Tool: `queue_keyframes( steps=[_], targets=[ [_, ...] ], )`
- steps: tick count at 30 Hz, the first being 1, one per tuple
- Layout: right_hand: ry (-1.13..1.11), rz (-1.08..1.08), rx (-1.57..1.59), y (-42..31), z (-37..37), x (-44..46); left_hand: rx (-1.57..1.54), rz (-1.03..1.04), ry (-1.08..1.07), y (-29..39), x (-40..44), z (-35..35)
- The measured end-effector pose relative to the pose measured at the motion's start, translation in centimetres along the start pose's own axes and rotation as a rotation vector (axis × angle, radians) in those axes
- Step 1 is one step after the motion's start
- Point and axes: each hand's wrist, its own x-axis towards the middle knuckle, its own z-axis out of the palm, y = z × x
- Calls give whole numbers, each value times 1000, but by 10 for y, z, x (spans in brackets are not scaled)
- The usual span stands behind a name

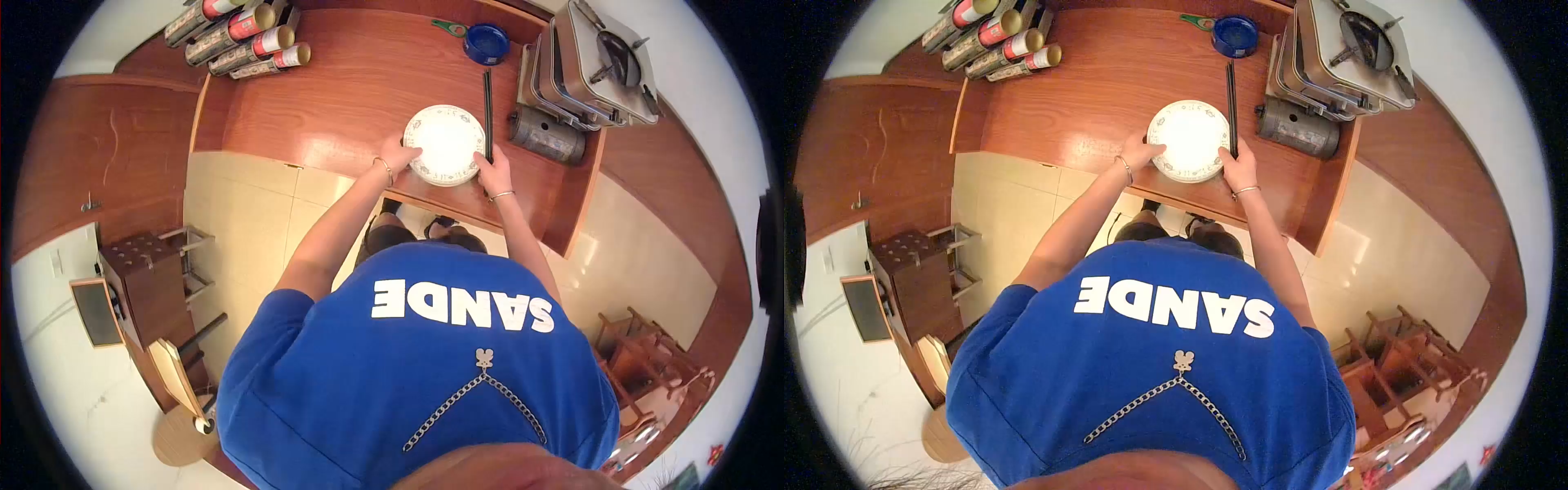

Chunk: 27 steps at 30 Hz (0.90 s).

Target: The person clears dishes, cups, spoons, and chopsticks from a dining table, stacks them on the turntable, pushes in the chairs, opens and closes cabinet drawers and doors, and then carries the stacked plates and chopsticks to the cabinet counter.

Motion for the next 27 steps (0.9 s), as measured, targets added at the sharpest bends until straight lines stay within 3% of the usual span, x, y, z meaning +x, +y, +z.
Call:
queue_keyframes(
  steps=[5,6,8,11,12,15,16,17,18,19,20,21,25,26,27],
  targets=[
    [78,84,37,-20,18,-128,-90,22,-140,-37,-99,-21],
    [98,97,-6,16,9,21,-3,3,-120,-5,53,-7],
    [144,102,-16,38,12,43,161,54,-87,-19,92,-3],
    [212,107,-92,2,17,13,227,64,-162,0,61,-15],
    [230,113,-142,-13,20,2,124,109,-135,-20,68,-13],
    [203,44,-249,5,30,5,16,-52,-138,1,43,-24],
    [223,92,-133,14,37,-1,-27,-1,-215,-30,59,-28],
    [241,88,-278,7,39,-15,30,-69,-250,-8,31,-32],
    [283,127,-536,-13,44,-35,-119,-28,-232,-18,13,-30],
    [332,-18,-516,7,44,-55,-82,-55,-257,-26,3,-29],
    [356,43,-297,-3,44,-78,-218,0,-404,-44,-2,-29],
    [398,31,-473,0,51,-76,-191,19,-401,-51,6,-34],
    [474,114,-299,-38,55,-156,-293,-42,-627,-69,-35,-34],
    [522,36,-264,-32,50,-180,-259,-38,-684,-61,-60,-27],
    [556,67,-277,-16,61,-161,-257,-152,-706,-57,-39,-33]
  ],
)
